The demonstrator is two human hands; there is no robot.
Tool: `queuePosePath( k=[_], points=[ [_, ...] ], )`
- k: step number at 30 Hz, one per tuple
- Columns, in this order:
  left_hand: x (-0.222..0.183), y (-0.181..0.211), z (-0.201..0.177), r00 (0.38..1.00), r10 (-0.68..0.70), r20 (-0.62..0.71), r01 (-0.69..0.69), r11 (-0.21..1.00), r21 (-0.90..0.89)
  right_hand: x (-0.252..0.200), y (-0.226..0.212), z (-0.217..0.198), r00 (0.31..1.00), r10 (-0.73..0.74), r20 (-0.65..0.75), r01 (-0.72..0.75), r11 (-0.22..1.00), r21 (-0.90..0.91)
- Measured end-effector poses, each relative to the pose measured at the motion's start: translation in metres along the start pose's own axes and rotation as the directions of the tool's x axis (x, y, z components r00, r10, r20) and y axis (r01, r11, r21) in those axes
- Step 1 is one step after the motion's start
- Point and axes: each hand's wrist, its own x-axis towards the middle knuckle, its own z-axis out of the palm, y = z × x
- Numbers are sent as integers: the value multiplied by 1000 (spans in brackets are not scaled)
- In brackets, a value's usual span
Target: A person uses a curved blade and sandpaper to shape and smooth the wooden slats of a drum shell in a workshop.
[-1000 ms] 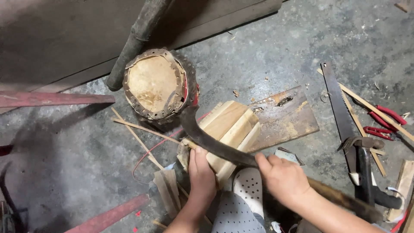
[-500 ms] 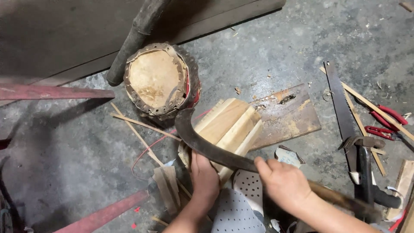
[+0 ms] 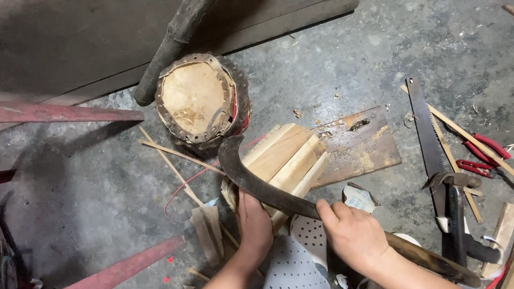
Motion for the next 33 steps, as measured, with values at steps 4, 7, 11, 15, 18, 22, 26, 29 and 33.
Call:
queuePosePath(
  k=[4, 7, 11, 15, 18, 22, 26, 29, 33],
  points=[
    [11, -20, 0, 996, -81, -42, 81, 997, -15, 7, 8, -9, 947, -46, 316, -82, 921, 381],
    [13, -26, -2, 989, -139, -38, 140, 990, 0, 6, 11, -11, 954, -69, 290, -88, 865, 495],
    [-5, 12, -2, 981, -174, 80, 182, 979, -93, -1, 10, -4, 979, -56, 196, -31, 910, 414],
    [21, -51, -12, 998, 64, 23, -66, 993, 99, -4, 10, 4, 992, -95, 81, 57, 922, 384],
    [28, -77, -15, 934, 272, 231, -228, 953, -197, -4, 2, 9, 969, -93, 230, 8, 938, 346],
    [44, -118, -18, 960, 160, 230, -255, 838, 482, 8, -14, -6, 982, -57, 183, 12, 971, 238],
    [13, -38, 4, 954, -298, 27, 296, 924, -242, 11, -17, 6, 991, -57, 118, 39, 988, 151],
    [12, -35, 3, 1000, -16, 6, 16, 998, -58, 14, -16, 5, 993, -39, 114, 26, 992, 121],
    [2, -27, 2, 989, 142, 36, -140, 989, -39, 21, 2, 22, 974, 63, 219, -78, 995, 58]
  ],
)
